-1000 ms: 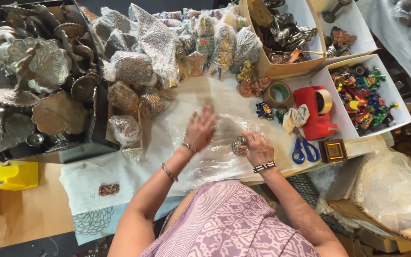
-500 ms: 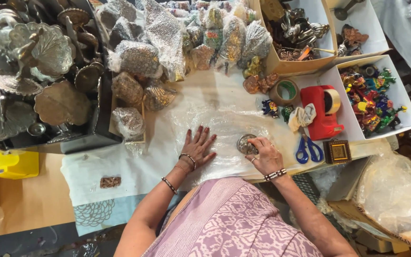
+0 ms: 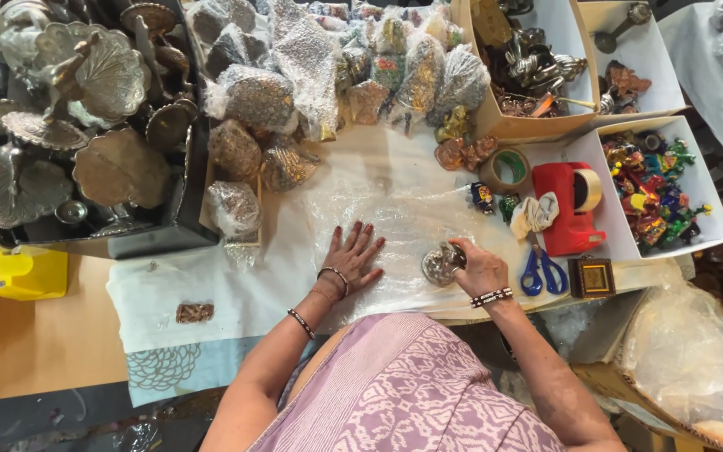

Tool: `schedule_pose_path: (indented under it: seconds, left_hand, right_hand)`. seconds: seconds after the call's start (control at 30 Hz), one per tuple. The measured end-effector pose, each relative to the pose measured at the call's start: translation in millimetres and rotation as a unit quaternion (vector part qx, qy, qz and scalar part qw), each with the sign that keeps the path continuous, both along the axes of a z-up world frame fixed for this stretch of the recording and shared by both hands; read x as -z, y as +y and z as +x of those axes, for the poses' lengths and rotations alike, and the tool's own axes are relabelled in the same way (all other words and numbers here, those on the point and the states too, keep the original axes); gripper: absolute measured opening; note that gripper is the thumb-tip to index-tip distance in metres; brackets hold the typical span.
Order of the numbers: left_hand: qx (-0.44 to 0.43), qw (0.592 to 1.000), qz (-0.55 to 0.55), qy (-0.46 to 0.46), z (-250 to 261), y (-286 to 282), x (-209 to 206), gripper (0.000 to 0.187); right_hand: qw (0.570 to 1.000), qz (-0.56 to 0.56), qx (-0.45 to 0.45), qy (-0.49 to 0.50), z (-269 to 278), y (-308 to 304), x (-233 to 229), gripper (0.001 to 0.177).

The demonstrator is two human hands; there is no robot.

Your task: The person wipes a small silver figurine with a white cloth, then places it on a sheet of bubble wrap. They fold the bubble wrap around the figurine to enclose it and set the wrapped item aside. The person then picks up a small brown figurine and begins wrapping it in bubble wrap as well.

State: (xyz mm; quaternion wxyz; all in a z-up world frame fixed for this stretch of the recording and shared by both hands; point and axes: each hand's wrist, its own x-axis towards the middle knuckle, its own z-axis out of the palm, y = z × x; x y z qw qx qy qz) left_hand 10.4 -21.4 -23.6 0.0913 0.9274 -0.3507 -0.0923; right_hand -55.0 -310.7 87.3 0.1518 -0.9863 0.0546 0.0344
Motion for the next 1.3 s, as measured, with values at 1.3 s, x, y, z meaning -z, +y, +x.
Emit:
schedule_pose_path:
  seconds: [1.3]
  left_hand:
    - [-0.019, 0.993, -0.113, -0.014, 0.9, 7.8, 11.7, 0.092]
  right_hand:
    - [0.994, -0.063, -0.079, -0.036, 47.4, 99.0, 16.1, 0.075]
